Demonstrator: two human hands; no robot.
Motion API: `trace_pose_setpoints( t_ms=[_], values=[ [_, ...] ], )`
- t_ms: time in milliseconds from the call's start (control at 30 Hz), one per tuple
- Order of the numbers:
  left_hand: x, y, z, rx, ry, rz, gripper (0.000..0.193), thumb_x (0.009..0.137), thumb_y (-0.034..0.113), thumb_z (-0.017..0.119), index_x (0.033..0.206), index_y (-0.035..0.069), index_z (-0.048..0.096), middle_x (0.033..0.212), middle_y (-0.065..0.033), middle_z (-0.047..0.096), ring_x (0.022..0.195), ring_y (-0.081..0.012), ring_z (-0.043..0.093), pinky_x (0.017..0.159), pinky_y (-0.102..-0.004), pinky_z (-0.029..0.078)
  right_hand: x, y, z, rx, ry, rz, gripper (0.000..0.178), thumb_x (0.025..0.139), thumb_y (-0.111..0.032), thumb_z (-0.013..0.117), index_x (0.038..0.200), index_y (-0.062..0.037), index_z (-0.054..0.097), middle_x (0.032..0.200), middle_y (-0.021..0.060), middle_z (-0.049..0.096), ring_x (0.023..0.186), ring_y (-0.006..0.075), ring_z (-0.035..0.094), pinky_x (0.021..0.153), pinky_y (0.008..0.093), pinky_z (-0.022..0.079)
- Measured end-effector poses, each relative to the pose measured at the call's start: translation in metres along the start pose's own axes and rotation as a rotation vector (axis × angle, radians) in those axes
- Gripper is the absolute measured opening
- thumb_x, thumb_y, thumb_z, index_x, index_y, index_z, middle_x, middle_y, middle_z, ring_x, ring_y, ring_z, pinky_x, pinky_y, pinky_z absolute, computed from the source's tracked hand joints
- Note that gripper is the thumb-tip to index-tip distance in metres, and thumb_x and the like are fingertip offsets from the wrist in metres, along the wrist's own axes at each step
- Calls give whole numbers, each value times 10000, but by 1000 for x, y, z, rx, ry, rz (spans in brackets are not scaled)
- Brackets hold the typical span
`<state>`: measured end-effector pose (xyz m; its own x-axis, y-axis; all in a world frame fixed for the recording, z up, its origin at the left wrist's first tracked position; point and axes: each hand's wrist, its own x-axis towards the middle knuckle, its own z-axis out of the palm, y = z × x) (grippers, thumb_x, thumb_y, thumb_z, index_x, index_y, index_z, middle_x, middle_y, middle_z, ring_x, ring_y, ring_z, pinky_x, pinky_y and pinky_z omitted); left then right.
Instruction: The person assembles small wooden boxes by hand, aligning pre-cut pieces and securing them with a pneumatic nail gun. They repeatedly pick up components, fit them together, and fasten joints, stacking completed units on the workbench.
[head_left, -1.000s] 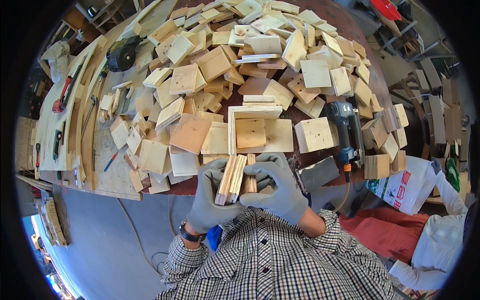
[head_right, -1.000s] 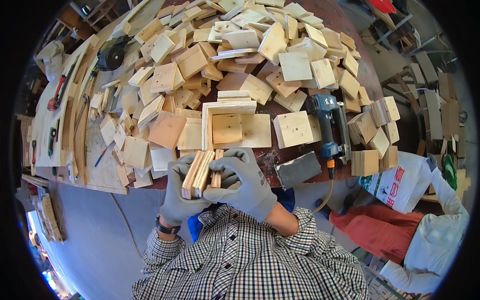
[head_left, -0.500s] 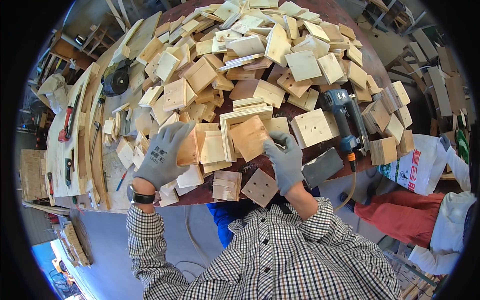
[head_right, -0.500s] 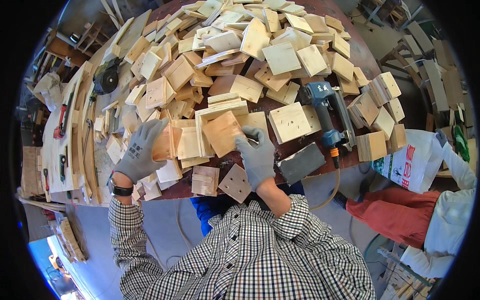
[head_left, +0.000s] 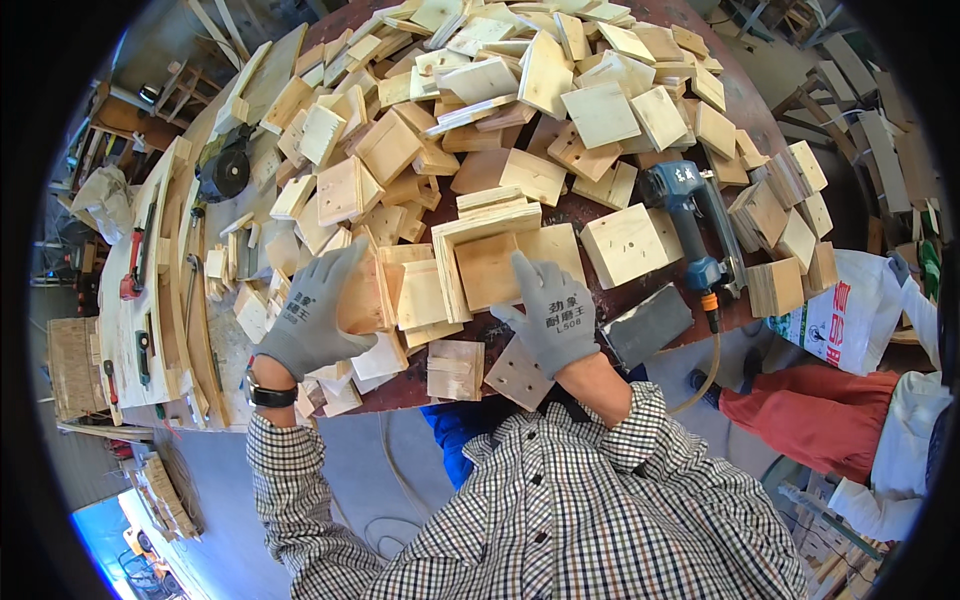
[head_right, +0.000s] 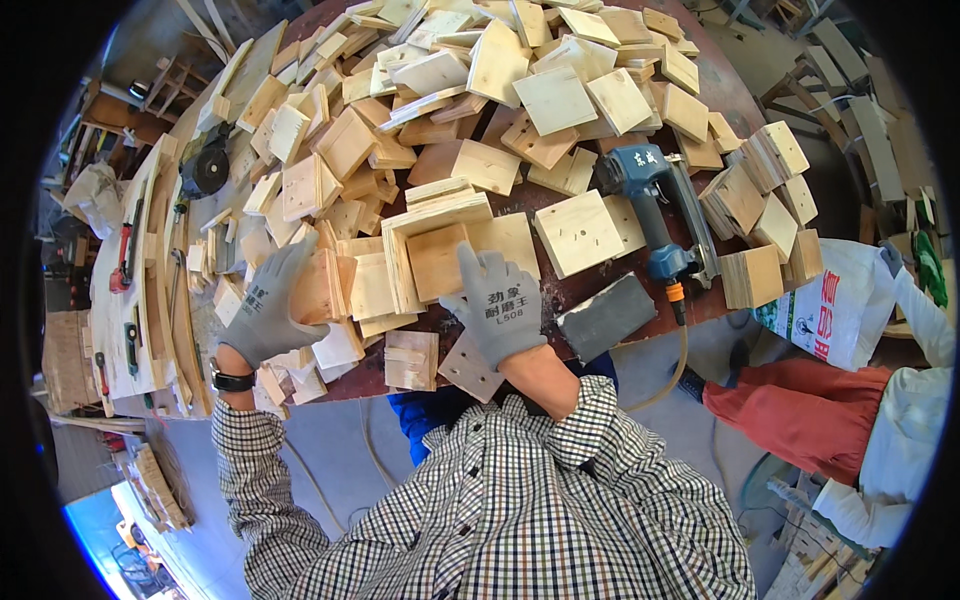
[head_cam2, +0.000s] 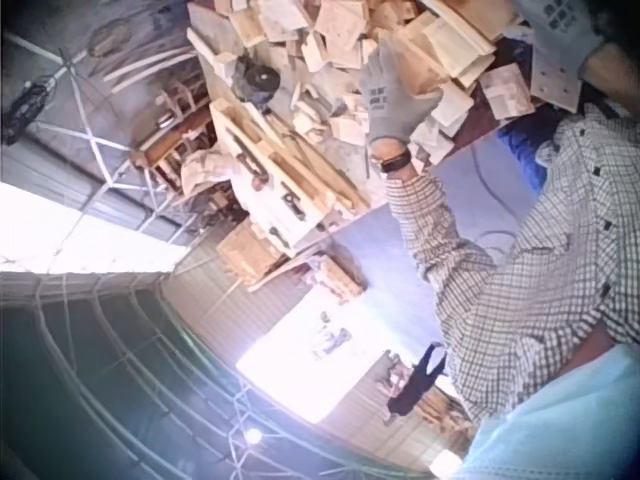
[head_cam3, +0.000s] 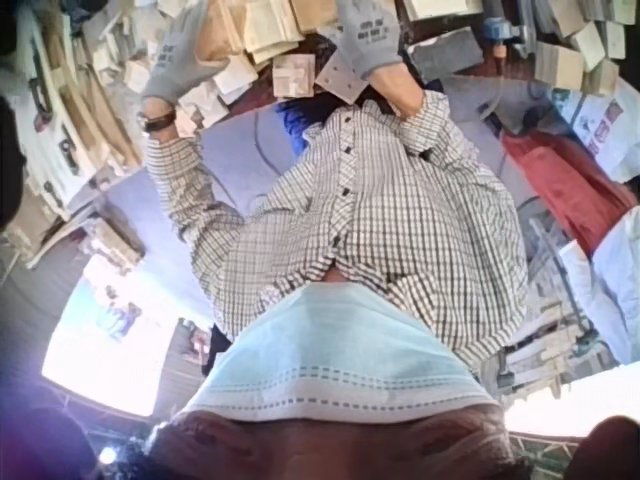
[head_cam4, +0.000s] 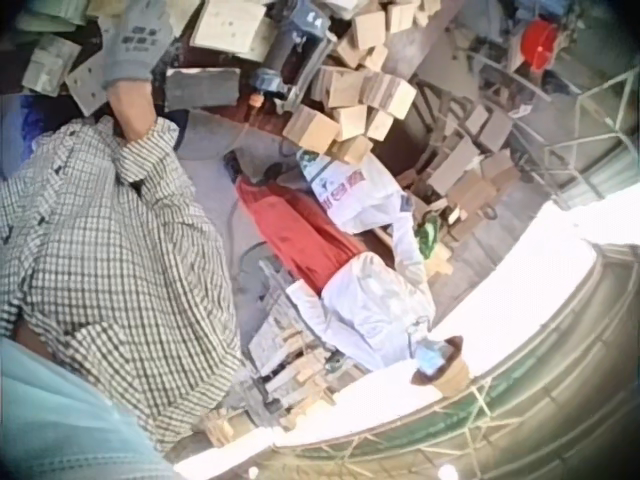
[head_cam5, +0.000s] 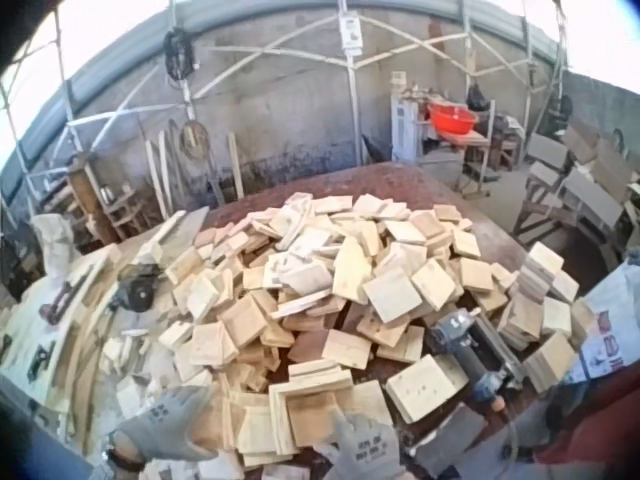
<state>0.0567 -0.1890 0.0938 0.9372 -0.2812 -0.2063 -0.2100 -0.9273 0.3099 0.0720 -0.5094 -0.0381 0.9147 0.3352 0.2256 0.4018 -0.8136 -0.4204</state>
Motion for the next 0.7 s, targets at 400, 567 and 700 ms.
trace_pose_setpoints(
  t_ms=[400,567,700],
  values=[
    [-10,28,-27,277,131,136,1286,630,674,874,1617,57,326,1544,-211,451,1479,-426,375,1242,-569,249,1,15,17,111,-46,105,762,808,-465,821,1402,-71,554,1090,160,664,940,368,682,828,469,561],
    [-4,96,20,217,464,171,827,833,376,848,1491,2,513,1565,-223,473,1455,-437,437,1211,-538,345,7,15,9,69,-81,105,668,808,-444,816,1318,-74,594,1034,132,642,936,349,677,802,450,564],
    [25,156,103,391,410,135,442,890,140,635,1320,40,625,1407,-127,582,1375,-386,503,1123,-520,436,6,26,23,113,-13,25,589,805,-450,804,1233,-87,624,1034,116,647,930,321,678,798,429,565]
  ],
)
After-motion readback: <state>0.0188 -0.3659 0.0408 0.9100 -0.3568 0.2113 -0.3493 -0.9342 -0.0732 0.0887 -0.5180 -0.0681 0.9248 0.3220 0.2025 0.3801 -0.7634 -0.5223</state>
